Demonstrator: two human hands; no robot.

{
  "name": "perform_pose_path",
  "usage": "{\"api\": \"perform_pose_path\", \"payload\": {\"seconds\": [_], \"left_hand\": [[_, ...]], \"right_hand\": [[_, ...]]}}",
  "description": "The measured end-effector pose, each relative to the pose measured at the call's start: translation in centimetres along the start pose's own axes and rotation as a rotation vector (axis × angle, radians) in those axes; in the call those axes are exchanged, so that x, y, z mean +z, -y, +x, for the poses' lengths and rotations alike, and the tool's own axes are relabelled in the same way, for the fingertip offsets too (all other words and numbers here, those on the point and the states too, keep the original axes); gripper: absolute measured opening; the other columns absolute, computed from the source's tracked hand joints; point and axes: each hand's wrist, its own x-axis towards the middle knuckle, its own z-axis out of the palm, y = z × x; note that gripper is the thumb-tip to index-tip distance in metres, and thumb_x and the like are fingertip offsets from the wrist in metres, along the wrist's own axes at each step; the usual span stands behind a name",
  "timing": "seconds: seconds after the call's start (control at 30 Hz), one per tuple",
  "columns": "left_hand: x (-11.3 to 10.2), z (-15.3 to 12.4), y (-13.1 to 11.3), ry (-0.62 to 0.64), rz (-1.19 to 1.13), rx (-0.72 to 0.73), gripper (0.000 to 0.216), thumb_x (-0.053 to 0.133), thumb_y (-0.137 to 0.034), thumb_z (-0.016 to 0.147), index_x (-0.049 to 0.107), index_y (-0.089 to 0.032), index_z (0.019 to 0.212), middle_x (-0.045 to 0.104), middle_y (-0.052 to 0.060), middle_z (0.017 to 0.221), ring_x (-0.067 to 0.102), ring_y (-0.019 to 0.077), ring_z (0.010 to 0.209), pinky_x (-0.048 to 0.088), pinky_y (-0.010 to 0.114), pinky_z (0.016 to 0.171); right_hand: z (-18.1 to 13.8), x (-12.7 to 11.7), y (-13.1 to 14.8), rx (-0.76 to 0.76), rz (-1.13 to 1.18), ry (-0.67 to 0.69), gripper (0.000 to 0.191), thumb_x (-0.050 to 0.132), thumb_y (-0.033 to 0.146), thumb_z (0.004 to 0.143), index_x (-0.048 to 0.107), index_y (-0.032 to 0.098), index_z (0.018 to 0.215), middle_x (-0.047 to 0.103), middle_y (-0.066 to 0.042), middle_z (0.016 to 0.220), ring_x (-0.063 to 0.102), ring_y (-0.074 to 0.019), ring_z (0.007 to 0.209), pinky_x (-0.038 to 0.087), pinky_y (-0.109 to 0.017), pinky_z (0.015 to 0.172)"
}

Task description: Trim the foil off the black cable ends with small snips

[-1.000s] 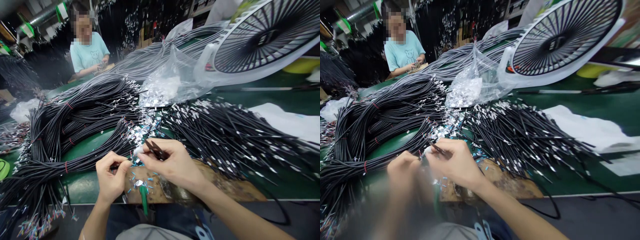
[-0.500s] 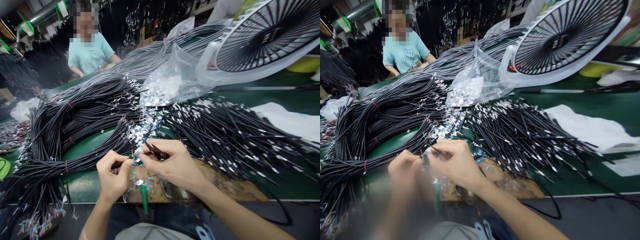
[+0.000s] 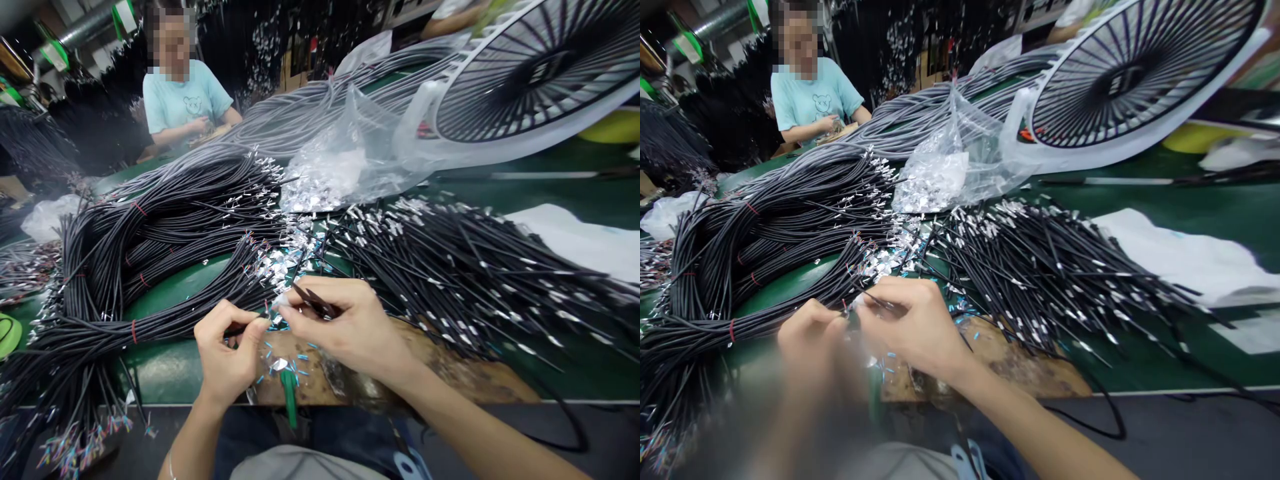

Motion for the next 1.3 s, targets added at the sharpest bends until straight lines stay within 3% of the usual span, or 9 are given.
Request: {"api": "perform_pose_path", "payload": {"seconds": [0.43, 0.8, 0.97, 1.17, 1.3], "left_hand": [[0.13, -0.14, 0.03, -0.001, 0.021, -0.012, 0.016, 0.064, -0.020, 0.077, 0.061, -0.018, 0.062, 0.053, -0.004, 0.056, 0.047, 0.0071, 0.049, 0.033, 0.018, 0.044], [0.13, -0.09, -0.03, -0.013, 0.032, -0.039, 0.017, 0.064, -0.022, 0.077, 0.061, -0.018, 0.061, 0.054, -0.004, 0.055, 0.048, 0.0076, 0.049, 0.035, 0.019, 0.045], [0.04, 0.07, -0.18, -0.016, 0.023, -0.038, 0.019, 0.064, -0.023, 0.077, 0.060, -0.017, 0.060, 0.054, -0.004, 0.054, 0.048, 0.0073, 0.049, 0.035, 0.018, 0.045], [0.27, -0.15, -0.02, -0.026, 0.064, -0.055, 0.019, 0.063, -0.025, 0.077, 0.061, -0.017, 0.060, 0.054, -0.003, 0.054, 0.048, 0.0085, 0.048, 0.035, 0.019, 0.043], [0.35, -0.26, 0.03, -0.032, 0.076, -0.061, 0.017, 0.064, -0.023, 0.076, 0.061, -0.018, 0.060, 0.054, -0.003, 0.054, 0.048, 0.0085, 0.047, 0.034, 0.019, 0.042]], "right_hand": [[0.08, 0.02, 0.09, 0.054, 0.024, -0.013, 0.024, 0.052, 0.020, 0.070, 0.048, 0.017, 0.047, 0.038, 0.004, 0.045, 0.034, -0.0073, 0.045, 0.029, -0.021, 0.041], [-0.09, 0.05, -0.24, -0.047, -0.044, 0.040, 0.019, 0.051, 0.013, 0.067, 0.052, 0.016, 0.048, 0.038, 0.005, 0.046, 0.034, -0.0067, 0.045, 0.029, -0.021, 0.043], [-0.12, 0.07, -0.20, -0.034, -0.023, -0.078, 0.014, 0.054, 0.016, 0.070, 0.060, 0.015, 0.057, 0.049, 0.003, 0.050, 0.038, -0.0076, 0.045, 0.033, -0.021, 0.044], [0.03, 0.08, -0.06, -0.008, -0.040, 0.025, 0.024, 0.052, 0.016, 0.070, 0.048, 0.017, 0.046, 0.040, 0.004, 0.044, 0.034, -0.0074, 0.045, 0.031, -0.021, 0.044], [-0.01, 0.06, -0.21, -0.029, -0.062, 0.069, 0.020, 0.050, 0.014, 0.067, 0.048, 0.017, 0.047, 0.040, 0.004, 0.046, 0.034, -0.0070, 0.045, 0.030, -0.021, 0.044]]}}
